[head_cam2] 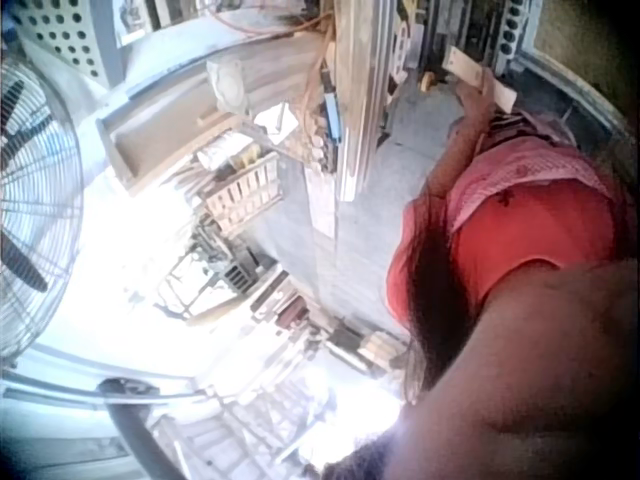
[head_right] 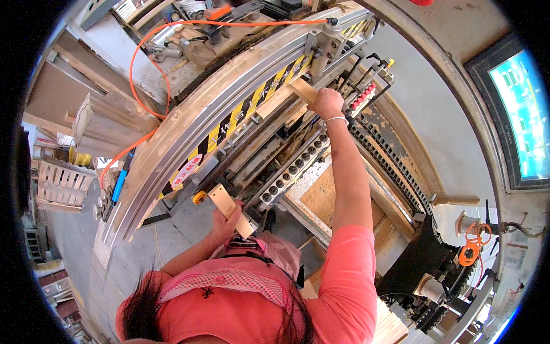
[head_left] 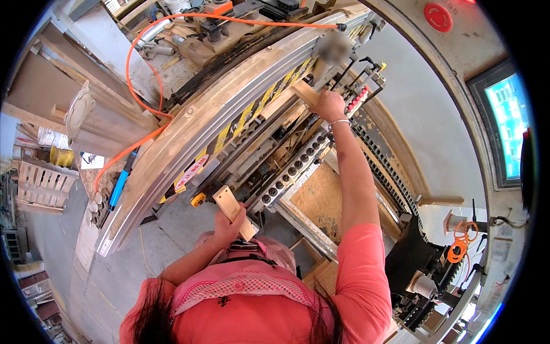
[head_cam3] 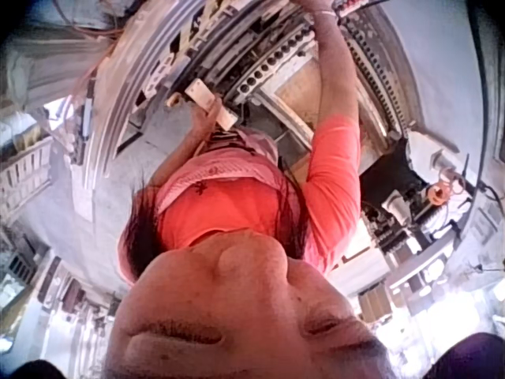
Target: The person repeatedly feeds small wooden blocks into a woodworking machine and collects the processed pieces. They handle the blocks one at a time, placing them into the machine's feed mechanism and retrieving them after processing.
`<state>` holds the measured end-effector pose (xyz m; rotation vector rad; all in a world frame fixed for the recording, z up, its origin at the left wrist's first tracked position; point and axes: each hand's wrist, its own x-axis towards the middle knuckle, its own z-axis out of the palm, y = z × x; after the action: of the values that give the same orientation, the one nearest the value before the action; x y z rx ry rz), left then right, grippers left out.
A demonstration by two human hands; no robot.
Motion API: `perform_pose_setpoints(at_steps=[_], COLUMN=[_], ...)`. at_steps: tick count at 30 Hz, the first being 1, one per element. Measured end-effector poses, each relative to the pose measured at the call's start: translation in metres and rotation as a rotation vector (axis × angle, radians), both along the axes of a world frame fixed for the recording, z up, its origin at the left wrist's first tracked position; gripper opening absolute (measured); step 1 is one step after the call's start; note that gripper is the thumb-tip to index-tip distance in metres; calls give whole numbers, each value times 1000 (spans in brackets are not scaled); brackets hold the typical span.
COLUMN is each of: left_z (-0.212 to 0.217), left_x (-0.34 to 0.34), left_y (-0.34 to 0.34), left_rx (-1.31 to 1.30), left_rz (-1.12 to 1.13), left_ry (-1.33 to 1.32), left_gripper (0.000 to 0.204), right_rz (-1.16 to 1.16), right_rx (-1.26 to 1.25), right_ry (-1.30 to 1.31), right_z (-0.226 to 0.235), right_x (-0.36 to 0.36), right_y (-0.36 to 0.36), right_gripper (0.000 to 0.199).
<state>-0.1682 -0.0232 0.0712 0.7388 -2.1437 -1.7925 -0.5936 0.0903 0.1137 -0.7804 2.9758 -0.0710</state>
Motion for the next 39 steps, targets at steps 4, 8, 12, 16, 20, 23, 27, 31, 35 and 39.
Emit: perform_pose_setpoints(at_steps=[4,8,12,16,20,23,27,31,35,39], left_z=[-1,0,-1,2,-2,4,-2,1,-9,-14], left_x=[0,-1,0,-1,-2,-1,-2,-5,-3,-3], left_y=[-1,-1,-2,-2,-4,-1,-4,-2,-2,-3], left_rx=[32,55,33,21,-27,68,-9,-18,47,-1], left_rz=[-7,-3,-11,-18,-37,-7,-73,-90,-75,-73], left_ry=[-35,-50,-46,-41,-35,-47,-26,-12,0,12], left_gripper=[14,14,13,12,11,12,13,15,18,19], right_rz=[21,7,27,12,-10,-1,15,19,21,67], right_rx=[-40,-57,-57,-42,-33,-47,-67,-45,-37,-36], right_ry=[-12,50,34,-15,1,44,30,23,27,36], right_z=[0,-5,-3,0,-3,-5,-2,-2,-6,-2], right_x=[2,4,3,1,1,4,2,1,-3,-2], right_y=[3,3,3,3,0,0,1,2,3,-1], right_gripper=[48,45,44,45,44,42,42,43,43,44])
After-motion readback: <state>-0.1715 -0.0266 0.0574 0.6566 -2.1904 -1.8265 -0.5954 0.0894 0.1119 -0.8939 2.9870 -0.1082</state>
